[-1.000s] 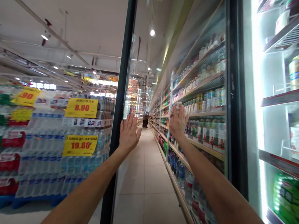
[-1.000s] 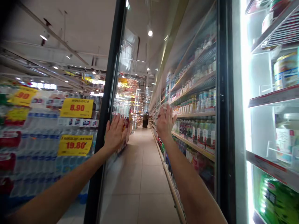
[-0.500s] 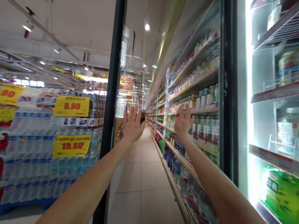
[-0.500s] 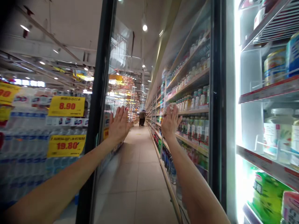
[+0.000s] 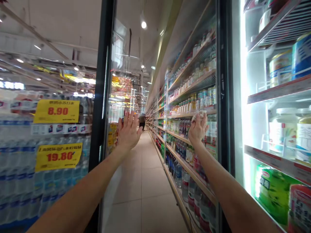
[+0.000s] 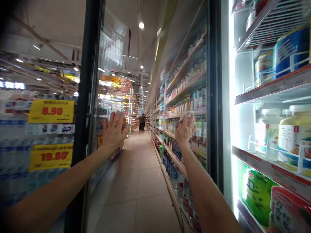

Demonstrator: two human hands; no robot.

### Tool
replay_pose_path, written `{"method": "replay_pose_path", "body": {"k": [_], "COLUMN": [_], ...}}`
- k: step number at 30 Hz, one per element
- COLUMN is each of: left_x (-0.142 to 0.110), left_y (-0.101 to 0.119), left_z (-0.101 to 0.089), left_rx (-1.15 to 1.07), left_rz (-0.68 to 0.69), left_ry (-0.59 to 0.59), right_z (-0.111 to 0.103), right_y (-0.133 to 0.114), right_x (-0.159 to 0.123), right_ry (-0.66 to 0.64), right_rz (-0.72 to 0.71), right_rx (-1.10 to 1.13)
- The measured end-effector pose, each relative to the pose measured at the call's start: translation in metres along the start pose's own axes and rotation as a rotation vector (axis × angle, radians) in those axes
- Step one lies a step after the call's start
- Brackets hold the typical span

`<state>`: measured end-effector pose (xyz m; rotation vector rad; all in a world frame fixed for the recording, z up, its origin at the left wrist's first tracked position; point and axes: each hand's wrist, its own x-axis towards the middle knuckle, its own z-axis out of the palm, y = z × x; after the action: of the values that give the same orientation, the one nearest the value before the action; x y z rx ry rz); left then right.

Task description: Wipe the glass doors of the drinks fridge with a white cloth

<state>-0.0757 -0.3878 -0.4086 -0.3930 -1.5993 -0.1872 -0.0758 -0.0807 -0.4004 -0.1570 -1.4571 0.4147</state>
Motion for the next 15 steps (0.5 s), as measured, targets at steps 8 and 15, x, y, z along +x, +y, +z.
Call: {"method": "replay_pose_path", "body": {"k": [8, 15], "left_x": [-0.001, -0.001], "left_y": [0.0, 0.001], "left_z": [-0.003, -0.004], "left_rx": [-0.022, -0.016], "left_rz": [0.003, 0.007], "left_ry": [-0.017, -0.017], "right_z": [0.0, -0.009], "right_y": [-0.014, 0.066], "right_x": [-0.022, 0.005], "right_ry": [-0.166, 0.021], "right_rz": [-0.415, 0.205], "right_rx": [-0.018, 0.001]}}
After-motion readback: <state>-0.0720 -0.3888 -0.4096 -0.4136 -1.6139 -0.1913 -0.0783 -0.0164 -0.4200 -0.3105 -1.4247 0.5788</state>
